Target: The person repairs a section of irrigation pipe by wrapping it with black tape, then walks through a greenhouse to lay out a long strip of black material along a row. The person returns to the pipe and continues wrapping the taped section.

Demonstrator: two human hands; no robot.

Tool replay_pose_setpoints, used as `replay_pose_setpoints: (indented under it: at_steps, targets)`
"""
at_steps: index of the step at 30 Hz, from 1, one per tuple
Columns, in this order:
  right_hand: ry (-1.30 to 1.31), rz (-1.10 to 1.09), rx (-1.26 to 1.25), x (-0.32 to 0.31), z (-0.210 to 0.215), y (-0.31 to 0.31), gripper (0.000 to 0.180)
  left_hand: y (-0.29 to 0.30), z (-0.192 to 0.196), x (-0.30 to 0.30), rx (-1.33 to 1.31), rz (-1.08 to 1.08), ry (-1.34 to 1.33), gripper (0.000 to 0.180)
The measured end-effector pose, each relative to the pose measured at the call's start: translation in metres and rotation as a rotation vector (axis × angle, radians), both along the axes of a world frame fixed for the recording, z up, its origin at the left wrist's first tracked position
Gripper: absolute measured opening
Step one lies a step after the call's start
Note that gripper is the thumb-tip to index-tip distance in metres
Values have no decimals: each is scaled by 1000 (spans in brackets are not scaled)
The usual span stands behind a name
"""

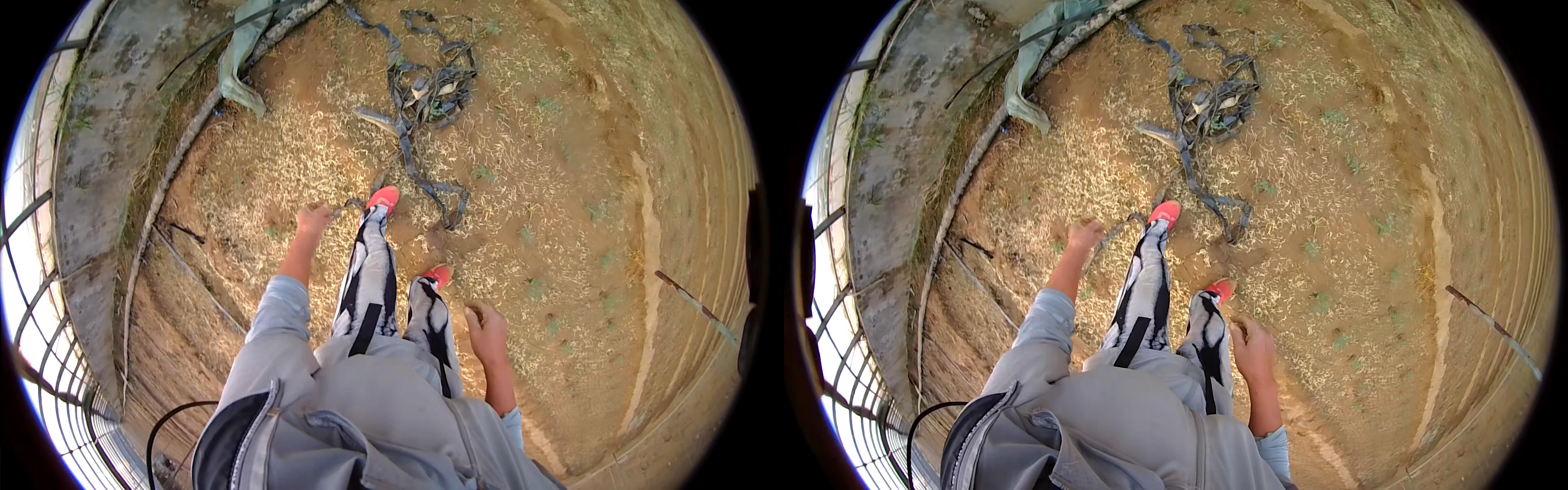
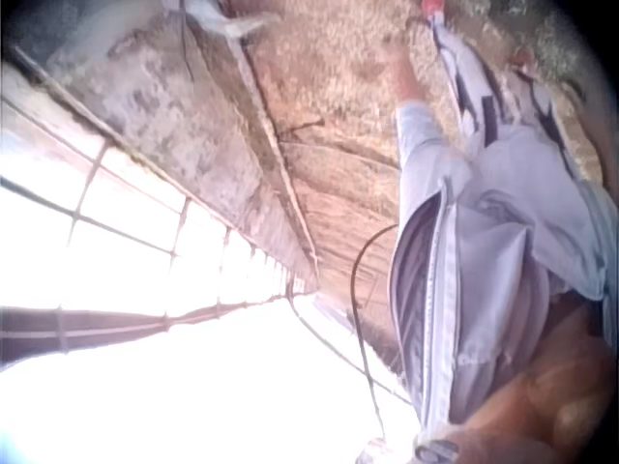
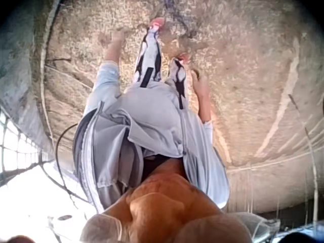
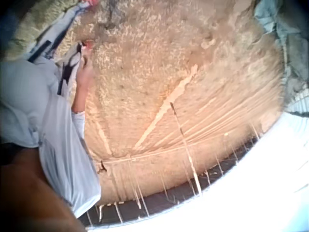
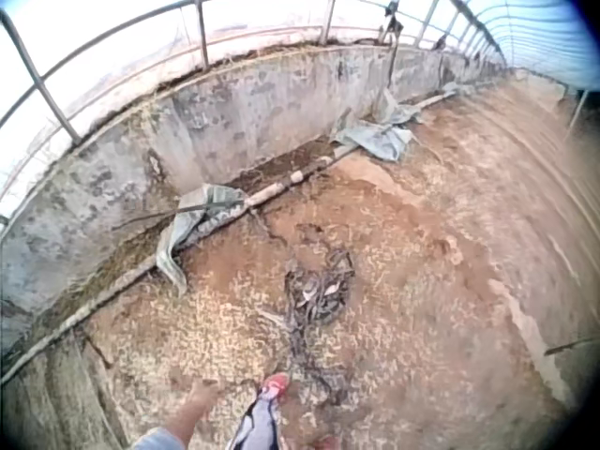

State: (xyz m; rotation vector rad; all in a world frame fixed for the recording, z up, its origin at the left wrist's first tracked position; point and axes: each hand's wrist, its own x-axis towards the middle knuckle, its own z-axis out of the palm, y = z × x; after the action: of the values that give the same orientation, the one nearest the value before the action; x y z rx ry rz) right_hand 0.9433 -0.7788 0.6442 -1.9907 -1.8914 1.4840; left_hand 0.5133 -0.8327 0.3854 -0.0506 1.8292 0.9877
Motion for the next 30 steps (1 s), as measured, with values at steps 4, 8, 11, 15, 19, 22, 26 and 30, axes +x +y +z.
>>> replay_pose_setpoints:
  at_steps: [4, 8, 11, 15, 19, 22, 26, 30]
  targets:
    - [-114, 151, -42, 41, -40, -16, 18, -72, 3, 132, -264, -250, 257, 41]
    - [-124, 166, -122, 69, -106, -40, 20, -78, 25, 199, -389, -497, 368, 38]
    - [-108, 148, -278, 51, -175, -55, 30, -89, -9, 232, -180, -594, 460, 33]
    - [-8, 204, -298, -21, -317, -44, 47, -66, -22, 241, -202, -735, 537, 37]
    - [134, 347, -286, -140, -438, -24, 52, -55, -14, 229, -151, -658, 613, 37]
    - [206, 621, -94, -228, -524, -28, 53, -57, -13, 232, -190, -528, 553, 39]
    - [-81, 785, -94, -319, -598, -38, 51, -49, -14, 215, -147, -470, 565, 38]
    - [-247, 976, -189, -340, -637, -39, 43, -46, -14, 189, -187, -345, 491, 36]
